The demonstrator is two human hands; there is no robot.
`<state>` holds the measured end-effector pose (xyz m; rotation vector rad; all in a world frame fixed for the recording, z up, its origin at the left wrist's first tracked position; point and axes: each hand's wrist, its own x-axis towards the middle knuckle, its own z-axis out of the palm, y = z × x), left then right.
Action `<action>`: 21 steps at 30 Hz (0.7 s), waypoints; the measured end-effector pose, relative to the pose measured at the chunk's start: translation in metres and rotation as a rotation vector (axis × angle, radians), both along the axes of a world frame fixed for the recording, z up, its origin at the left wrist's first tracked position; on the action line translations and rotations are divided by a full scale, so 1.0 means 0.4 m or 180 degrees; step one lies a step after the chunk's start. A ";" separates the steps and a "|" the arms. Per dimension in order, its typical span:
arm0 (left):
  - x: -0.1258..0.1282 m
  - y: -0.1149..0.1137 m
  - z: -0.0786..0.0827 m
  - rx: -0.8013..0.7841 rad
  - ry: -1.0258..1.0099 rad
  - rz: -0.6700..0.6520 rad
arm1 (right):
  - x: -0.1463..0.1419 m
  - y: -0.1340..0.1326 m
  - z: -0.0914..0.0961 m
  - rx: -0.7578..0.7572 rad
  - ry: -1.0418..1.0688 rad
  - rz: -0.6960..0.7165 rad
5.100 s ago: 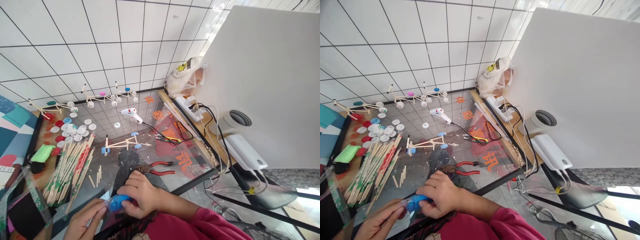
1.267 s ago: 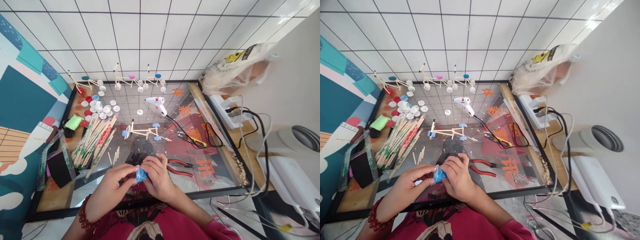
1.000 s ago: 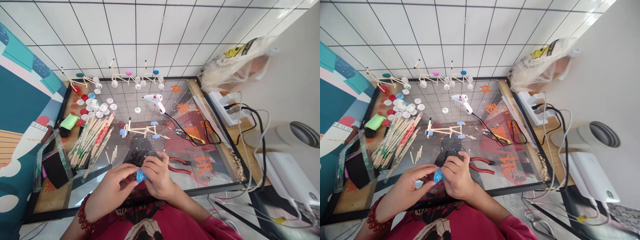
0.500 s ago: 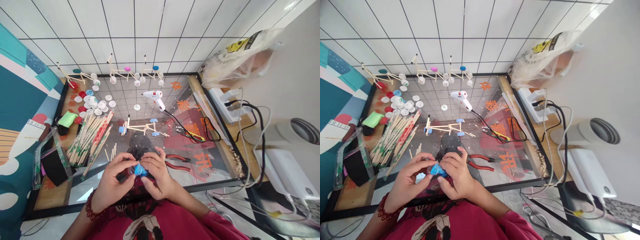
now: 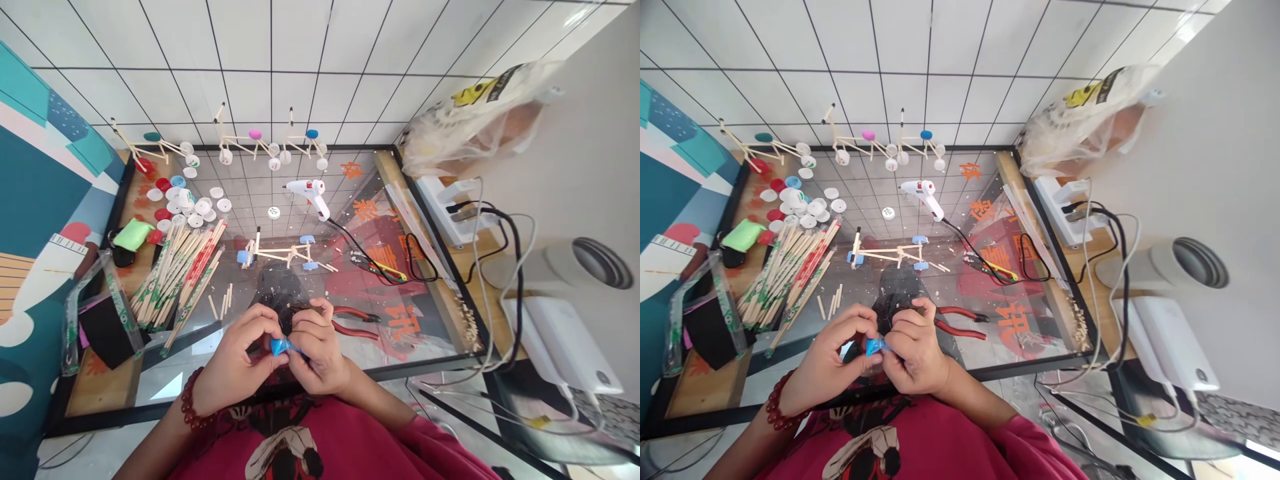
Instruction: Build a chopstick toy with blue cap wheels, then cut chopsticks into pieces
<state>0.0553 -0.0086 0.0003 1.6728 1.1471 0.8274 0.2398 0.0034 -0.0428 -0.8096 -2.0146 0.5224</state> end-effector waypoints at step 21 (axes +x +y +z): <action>0.001 0.002 -0.024 -0.2078 -0.2821 0.1612 | 0.005 -0.003 -0.005 -0.0606 0.0388 -0.0148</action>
